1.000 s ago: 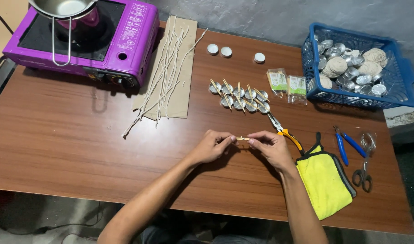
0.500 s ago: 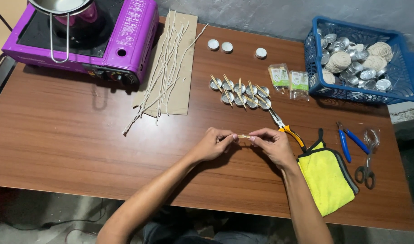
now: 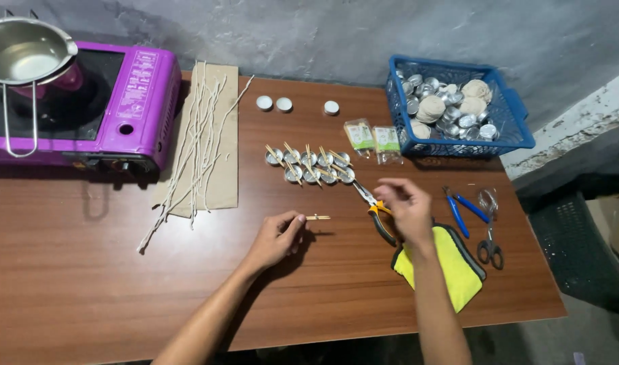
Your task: Assembling candle wicks by threading them through metal sustainer tabs and crimping them with pliers.
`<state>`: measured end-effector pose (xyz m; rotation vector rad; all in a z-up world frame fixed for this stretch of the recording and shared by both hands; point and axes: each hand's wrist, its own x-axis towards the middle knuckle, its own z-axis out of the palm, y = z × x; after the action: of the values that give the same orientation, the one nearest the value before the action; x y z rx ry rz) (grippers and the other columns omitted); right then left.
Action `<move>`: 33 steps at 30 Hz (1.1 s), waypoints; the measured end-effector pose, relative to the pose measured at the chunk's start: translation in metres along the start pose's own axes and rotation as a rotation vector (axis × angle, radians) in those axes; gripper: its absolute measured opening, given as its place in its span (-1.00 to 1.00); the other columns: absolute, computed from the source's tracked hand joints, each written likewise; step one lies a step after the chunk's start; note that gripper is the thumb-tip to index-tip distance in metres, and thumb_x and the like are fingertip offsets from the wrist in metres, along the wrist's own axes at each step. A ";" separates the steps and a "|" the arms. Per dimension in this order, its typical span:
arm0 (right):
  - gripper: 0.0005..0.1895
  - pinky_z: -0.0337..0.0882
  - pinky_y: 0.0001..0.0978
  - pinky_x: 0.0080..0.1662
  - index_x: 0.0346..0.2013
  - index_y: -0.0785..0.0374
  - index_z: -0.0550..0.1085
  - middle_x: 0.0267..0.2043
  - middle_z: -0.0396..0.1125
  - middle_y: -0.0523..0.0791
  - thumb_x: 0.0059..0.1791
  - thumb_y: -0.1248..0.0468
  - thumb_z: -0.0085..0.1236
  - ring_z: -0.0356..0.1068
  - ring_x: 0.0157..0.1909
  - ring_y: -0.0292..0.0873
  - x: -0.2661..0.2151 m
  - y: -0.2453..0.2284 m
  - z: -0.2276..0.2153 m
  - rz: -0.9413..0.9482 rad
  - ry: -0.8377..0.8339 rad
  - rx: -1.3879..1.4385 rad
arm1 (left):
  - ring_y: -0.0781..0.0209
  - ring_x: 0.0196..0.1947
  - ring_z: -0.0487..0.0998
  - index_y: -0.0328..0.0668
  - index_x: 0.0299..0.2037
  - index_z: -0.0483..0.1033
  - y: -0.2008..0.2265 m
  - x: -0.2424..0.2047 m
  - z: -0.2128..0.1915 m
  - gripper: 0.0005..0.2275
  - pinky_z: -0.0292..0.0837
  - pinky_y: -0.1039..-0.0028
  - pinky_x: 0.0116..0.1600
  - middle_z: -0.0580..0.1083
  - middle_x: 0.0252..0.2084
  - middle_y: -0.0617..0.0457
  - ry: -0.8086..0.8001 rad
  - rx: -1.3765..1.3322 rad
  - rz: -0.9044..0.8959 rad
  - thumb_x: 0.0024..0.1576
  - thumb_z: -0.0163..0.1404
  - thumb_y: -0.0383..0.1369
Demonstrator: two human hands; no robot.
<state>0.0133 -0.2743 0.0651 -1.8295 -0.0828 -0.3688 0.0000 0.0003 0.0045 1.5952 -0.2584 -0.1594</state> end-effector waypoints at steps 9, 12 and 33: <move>-0.77 0.27 -0.14 0.15 -0.01 -0.05 0.62 -0.11 0.41 -0.16 0.03 0.21 0.21 0.40 0.13 -0.03 0.233 0.194 -0.211 -0.314 0.207 -1.101 | 0.23 -0.82 0.43 -0.23 -0.50 0.58 0.001 0.001 0.003 -0.71 0.37 0.51 -0.61 0.38 -0.84 0.00 0.086 0.064 0.076 0.28 -0.09 -0.40; -0.58 0.17 -0.14 0.24 0.16 -0.13 0.59 0.36 0.26 0.07 0.03 -0.07 0.15 0.23 0.41 0.10 0.246 0.203 -0.210 0.053 -0.012 -1.272 | 0.25 -0.82 0.42 -0.23 -0.48 0.59 -0.006 0.002 0.000 -0.73 0.36 0.54 -0.60 0.38 -0.85 -0.01 0.121 0.054 0.091 0.26 -0.08 -0.43; -0.16 -0.17 0.25 0.48 0.55 -0.07 0.01 0.57 -0.05 -0.07 0.02 -0.25 -0.16 -0.25 0.59 0.23 0.236 0.090 -0.151 0.522 -0.276 -1.107 | 0.36 -0.54 0.49 -0.18 -0.46 0.53 0.000 -0.001 0.001 -0.72 0.32 0.51 -0.38 0.53 -0.53 0.14 0.074 0.168 0.214 0.31 -0.10 -0.33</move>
<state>0.2273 -0.4748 0.0875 -2.8680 0.4965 0.2937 -0.0017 -0.0008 0.0043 1.7231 -0.3911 0.0890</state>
